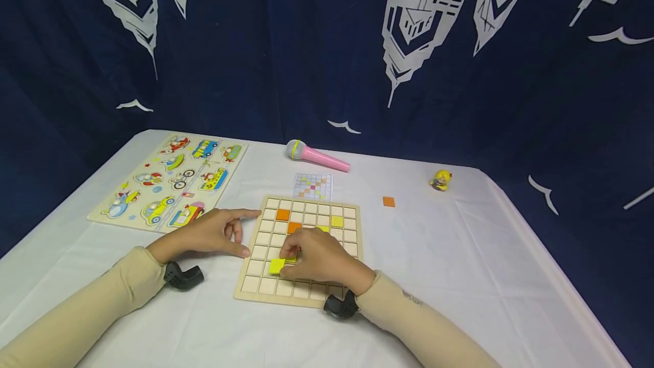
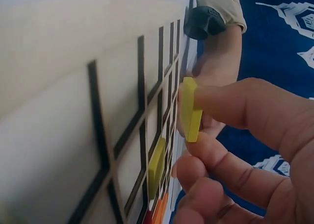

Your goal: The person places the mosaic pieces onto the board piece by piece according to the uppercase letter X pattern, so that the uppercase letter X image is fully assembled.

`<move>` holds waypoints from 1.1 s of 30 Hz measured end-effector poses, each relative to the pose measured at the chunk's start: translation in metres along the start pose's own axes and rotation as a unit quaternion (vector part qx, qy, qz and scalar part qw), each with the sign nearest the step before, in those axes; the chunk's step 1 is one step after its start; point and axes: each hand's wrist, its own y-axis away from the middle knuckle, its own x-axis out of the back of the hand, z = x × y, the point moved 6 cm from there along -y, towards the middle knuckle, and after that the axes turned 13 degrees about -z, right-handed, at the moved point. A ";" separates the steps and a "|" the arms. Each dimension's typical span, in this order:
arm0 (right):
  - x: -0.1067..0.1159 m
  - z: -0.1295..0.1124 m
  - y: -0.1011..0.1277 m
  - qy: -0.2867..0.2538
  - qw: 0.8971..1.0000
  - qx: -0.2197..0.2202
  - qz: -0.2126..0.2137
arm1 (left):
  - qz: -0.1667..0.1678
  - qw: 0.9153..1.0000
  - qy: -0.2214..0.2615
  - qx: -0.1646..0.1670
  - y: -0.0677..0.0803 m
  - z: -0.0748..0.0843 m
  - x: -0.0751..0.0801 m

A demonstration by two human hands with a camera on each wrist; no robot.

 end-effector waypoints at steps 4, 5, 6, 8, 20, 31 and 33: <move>-0.005 -0.003 -0.007 0.016 1.000 -0.011 -0.010 | 0.000 1.000 0.003 0.001 0.000 0.000 0.000; -0.006 -0.004 -0.008 0.020 1.000 -0.015 -0.010 | 0.000 1.000 0.002 0.002 0.000 0.000 0.000; -0.007 -0.004 -0.009 0.023 1.000 -0.017 -0.010 | 0.000 1.000 0.002 0.003 0.000 0.000 0.000; -0.009 -0.005 -0.012 0.029 0.999 -0.022 -0.009 | -0.001 1.000 0.002 0.005 0.000 0.000 0.000; -0.008 -0.005 -0.014 0.031 0.999 -0.034 -0.021 | -0.002 1.000 0.000 0.008 0.000 0.000 0.000; 0.036 0.029 0.017 -0.076 0.997 0.032 -0.003 | -0.001 1.000 0.007 0.011 0.001 0.001 -0.001; 0.044 0.039 0.023 -0.089 0.995 0.036 0.008 | 0.000 1.000 0.008 0.011 0.001 0.001 -0.001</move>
